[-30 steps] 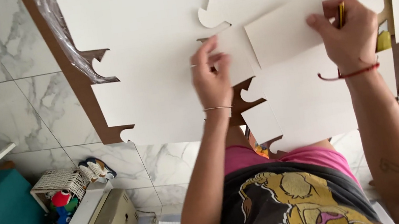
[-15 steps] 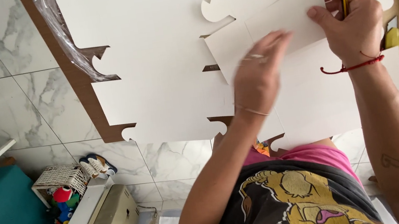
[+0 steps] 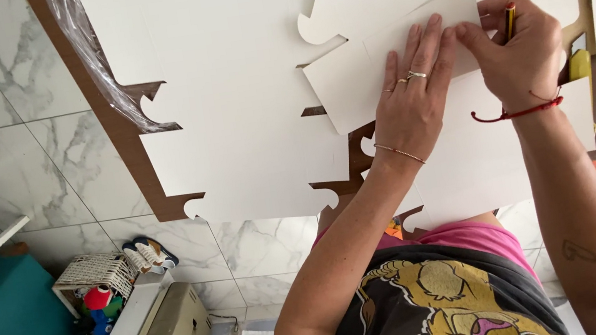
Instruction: Cutting out shapes from cardboard sheets using a utility knife
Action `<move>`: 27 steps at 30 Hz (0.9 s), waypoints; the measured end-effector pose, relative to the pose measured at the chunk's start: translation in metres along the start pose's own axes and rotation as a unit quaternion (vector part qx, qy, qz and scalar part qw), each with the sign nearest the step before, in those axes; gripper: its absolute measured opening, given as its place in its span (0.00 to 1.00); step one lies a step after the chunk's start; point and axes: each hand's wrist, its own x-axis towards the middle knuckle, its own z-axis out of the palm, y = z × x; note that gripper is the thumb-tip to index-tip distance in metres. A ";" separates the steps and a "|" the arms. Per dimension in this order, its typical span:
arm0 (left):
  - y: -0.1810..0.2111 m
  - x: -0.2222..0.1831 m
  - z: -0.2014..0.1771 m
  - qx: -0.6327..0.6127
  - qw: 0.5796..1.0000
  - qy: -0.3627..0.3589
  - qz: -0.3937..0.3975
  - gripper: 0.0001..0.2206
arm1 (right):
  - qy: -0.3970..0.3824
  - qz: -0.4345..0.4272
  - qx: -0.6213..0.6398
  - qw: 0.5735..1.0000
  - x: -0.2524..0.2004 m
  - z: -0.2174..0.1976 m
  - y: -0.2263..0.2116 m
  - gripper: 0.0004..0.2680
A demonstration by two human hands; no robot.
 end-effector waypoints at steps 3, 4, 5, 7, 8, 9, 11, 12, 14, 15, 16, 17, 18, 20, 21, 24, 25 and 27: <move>0.000 0.000 0.002 0.009 1.000 -0.003 -0.001 0.18 | 0.001 0.000 0.040 0.999 0.000 0.002 0.002 0.06; 0.001 0.000 0.001 0.010 1.000 -0.002 0.000 0.18 | 0.002 -0.001 0.041 0.999 -0.001 0.002 0.001 0.06; 0.001 0.001 0.001 0.019 1.000 0.012 0.000 0.18 | 0.000 -0.002 0.046 0.999 -0.001 0.002 0.000 0.06; 0.001 0.002 0.002 0.027 0.999 0.029 0.003 0.18 | 0.001 -0.006 0.051 0.999 0.000 0.001 -0.002 0.06; 0.001 0.001 0.003 0.014 1.000 0.028 0.001 0.18 | 0.001 -0.004 0.038 0.999 0.000 0.001 -0.002 0.06; 0.001 0.000 0.004 0.002 1.000 0.027 -0.001 0.18 | 0.000 -0.001 0.025 1.000 0.000 0.001 -0.002 0.06; 0.000 -0.001 0.007 -0.003 1.000 0.024 0.003 0.19 | 0.000 -0.004 0.026 1.000 0.000 0.001 -0.003 0.06; -0.001 -0.002 0.008 -0.009 1.000 0.022 0.006 0.19 | 0.000 -0.007 0.025 1.000 0.000 0.001 -0.003 0.06; -0.001 -0.001 0.008 0.002 1.000 0.019 0.007 0.19 | 0.004 -0.009 0.025 1.000 0.000 0.004 0.000 0.06; -0.001 -0.001 0.007 0.012 1.000 0.018 0.008 0.19 | 0.009 -0.010 0.024 1.000 0.001 0.005 0.001 0.06; -0.001 -0.001 0.007 0.011 1.000 0.018 0.009 0.19 | 0.010 -0.010 0.024 1.000 0.000 0.006 0.003 0.06; 0.000 0.000 0.006 0.027 0.999 0.027 0.009 0.18 | 0.016 -0.022 0.012 1.000 0.000 0.006 0.004 0.06; 0.000 0.001 0.006 0.042 0.998 0.037 0.010 0.17 | 0.023 -0.034 -0.001 0.999 0.000 0.006 0.006 0.06; 0.000 0.002 0.006 0.051 0.998 0.035 0.009 0.17 | 0.036 -0.051 -0.028 0.998 -0.001 0.005 0.001 0.06; 0.000 0.002 0.007 0.061 0.998 0.032 0.008 0.17 | 0.046 -0.068 -0.055 0.995 -0.001 0.004 -0.001 0.06; 0.000 0.002 0.008 0.072 0.997 0.018 0.009 0.18 | 0.149 -0.152 -0.016 0.977 0.003 -0.004 0.015 0.06; 0.000 0.002 0.007 0.072 0.997 0.019 0.009 0.18 | 0.149 -0.153 -0.017 0.977 0.004 -0.010 0.007 0.06; 0.001 0.002 0.005 0.079 0.997 0.006 0.013 0.19 | 0.169 -0.017 0.206 0.964 0.004 -0.024 -0.010 0.11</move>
